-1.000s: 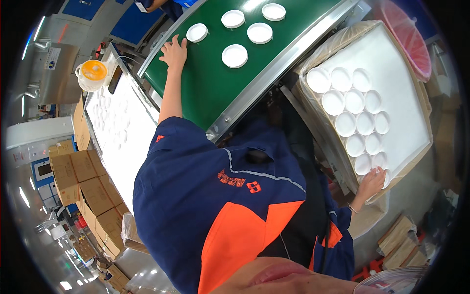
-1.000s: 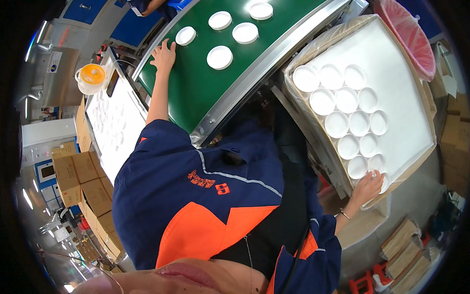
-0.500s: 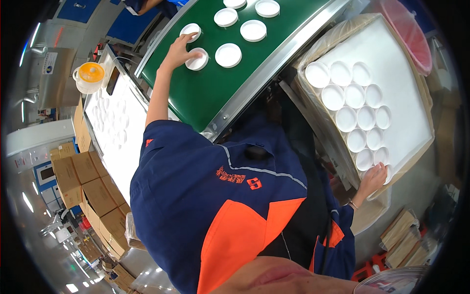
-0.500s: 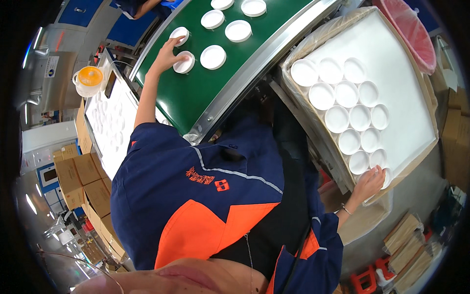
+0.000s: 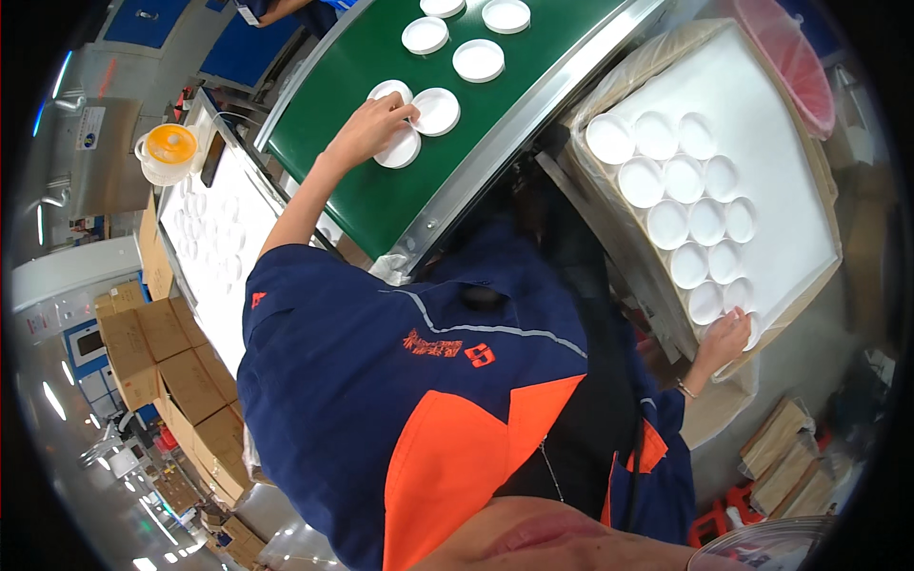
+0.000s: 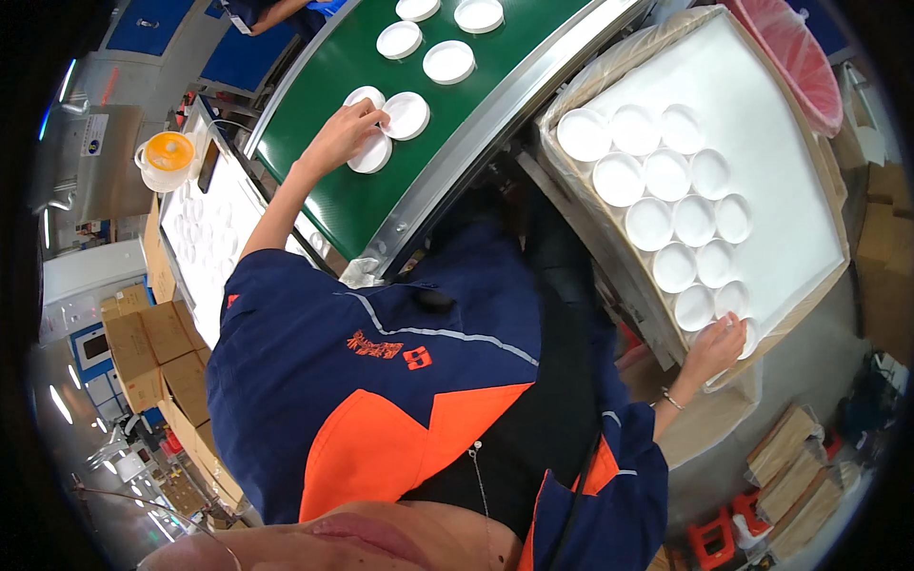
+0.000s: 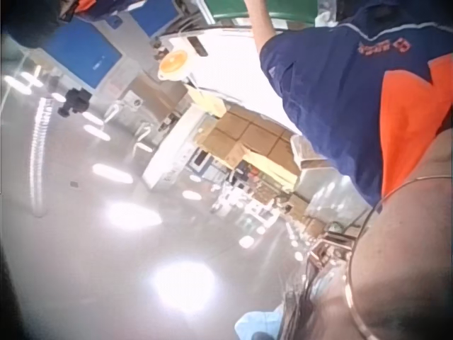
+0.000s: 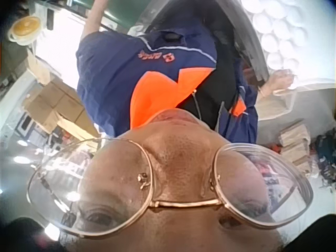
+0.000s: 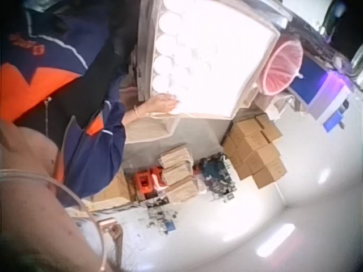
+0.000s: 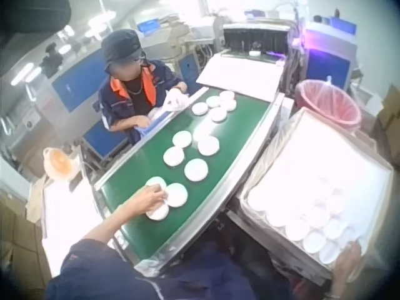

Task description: Packing white plastic lids from a conveyor belt into trays and then into shipping boxes.

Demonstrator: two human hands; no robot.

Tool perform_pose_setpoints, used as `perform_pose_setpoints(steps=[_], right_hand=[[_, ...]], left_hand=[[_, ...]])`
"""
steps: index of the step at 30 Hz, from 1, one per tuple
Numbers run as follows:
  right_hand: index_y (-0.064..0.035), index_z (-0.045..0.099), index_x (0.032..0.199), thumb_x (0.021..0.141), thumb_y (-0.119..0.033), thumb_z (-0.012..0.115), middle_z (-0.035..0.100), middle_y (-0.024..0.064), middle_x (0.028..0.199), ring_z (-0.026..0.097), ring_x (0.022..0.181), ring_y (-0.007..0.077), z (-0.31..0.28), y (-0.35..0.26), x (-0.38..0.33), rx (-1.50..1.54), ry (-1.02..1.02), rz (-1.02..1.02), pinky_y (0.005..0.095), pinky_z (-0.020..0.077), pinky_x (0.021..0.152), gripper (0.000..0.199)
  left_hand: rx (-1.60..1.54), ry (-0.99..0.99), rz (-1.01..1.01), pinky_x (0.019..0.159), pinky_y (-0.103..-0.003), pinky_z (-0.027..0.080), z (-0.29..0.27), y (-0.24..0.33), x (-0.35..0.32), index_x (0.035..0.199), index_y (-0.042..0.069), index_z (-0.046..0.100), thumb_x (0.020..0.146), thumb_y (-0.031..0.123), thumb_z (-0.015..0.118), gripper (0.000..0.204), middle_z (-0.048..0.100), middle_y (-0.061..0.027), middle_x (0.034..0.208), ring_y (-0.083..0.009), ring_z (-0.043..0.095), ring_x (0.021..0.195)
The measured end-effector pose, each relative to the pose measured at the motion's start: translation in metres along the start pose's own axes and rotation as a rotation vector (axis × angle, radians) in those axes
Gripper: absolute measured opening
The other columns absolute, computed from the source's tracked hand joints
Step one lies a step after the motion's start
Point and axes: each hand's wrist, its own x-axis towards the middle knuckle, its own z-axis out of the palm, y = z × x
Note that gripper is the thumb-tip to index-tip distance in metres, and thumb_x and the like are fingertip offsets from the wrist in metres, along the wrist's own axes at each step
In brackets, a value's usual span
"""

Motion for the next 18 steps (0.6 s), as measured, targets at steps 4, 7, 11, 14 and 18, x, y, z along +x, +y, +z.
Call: perform_pose_setpoints(steps=[4, 7, 11, 14, 18], right_hand=[[0.0002, 0.062, 0.108, 0.096, -0.029, 0.047, 0.056, 0.0229, 0.121, 0.05, 0.116, 0.0379, 0.001, 0.0, -0.005, 0.052, -0.005, 0.027, 0.0469, 0.0361, 0.099, 0.035], [0.0003, 0.062, 0.108, 0.096, -0.029, 0.048, 0.056, 0.0228, 0.12, 0.049, 0.116, 0.0382, -0.004, -0.009, -0.002, 0.018, -0.009, 0.046, 0.0468, 0.0361, 0.099, 0.034], [0.0003, 0.062, 0.107, 0.095, -0.027, 0.05, 0.056, 0.0227, 0.119, 0.049, 0.117, 0.0381, -0.007, -0.014, 0.0, 0.041, -0.008, 0.057, 0.0465, 0.0357, 0.099, 0.032], [-0.0001, 0.062, 0.106, 0.094, -0.025, 0.051, 0.057, 0.0228, 0.118, 0.05, 0.116, 0.0382, -0.009, -0.017, 0.002, 0.073, 0.015, 0.061, 0.0464, 0.0366, 0.098, 0.03], [-0.0002, 0.062, 0.105, 0.093, -0.024, 0.051, 0.058, 0.0227, 0.117, 0.051, 0.114, 0.0385, -0.006, -0.012, 0.004, 0.052, 0.034, 0.055, 0.0465, 0.0379, 0.097, 0.029]], left_hand=[[-0.133, 0.108, -0.125, 0.078, -0.043, 0.047, -0.001, -0.014, -0.002, 0.103, 0.01, 0.059, 0.085, 0.009, 0.059, 0.018, 0.057, -0.0125, 0.095, -0.0337, 0.06, 0.09], [0.028, 0.344, -0.428, 0.075, -0.046, 0.048, 0.018, -0.068, -0.002, 0.099, 0.008, 0.058, 0.085, 0.007, 0.056, 0.014, 0.059, -0.0182, 0.092, -0.0364, 0.061, 0.086], [-0.091, 0.464, -0.577, 0.07, -0.048, 0.048, 0.028, -0.078, 0.034, 0.099, 0.007, 0.057, 0.084, 0.012, 0.06, 0.015, 0.059, -0.02, 0.088, -0.038, 0.062, 0.079], [-0.07, 0.45, -0.586, 0.073, -0.047, 0.049, 0.037, -0.063, 0.056, 0.108, 0.009, 0.054, 0.083, 0.014, 0.063, 0.027, 0.057, -0.0186, 0.102, -0.0378, 0.06, 0.089], [0.057, 0.481, -0.43, 0.081, -0.044, 0.049, 0.025, -0.044, 0.073, 0.118, 0.017, 0.052, 0.081, 0.007, 0.061, 0.04, 0.05, -0.016, 0.112, -0.0381, 0.053, 0.102]])
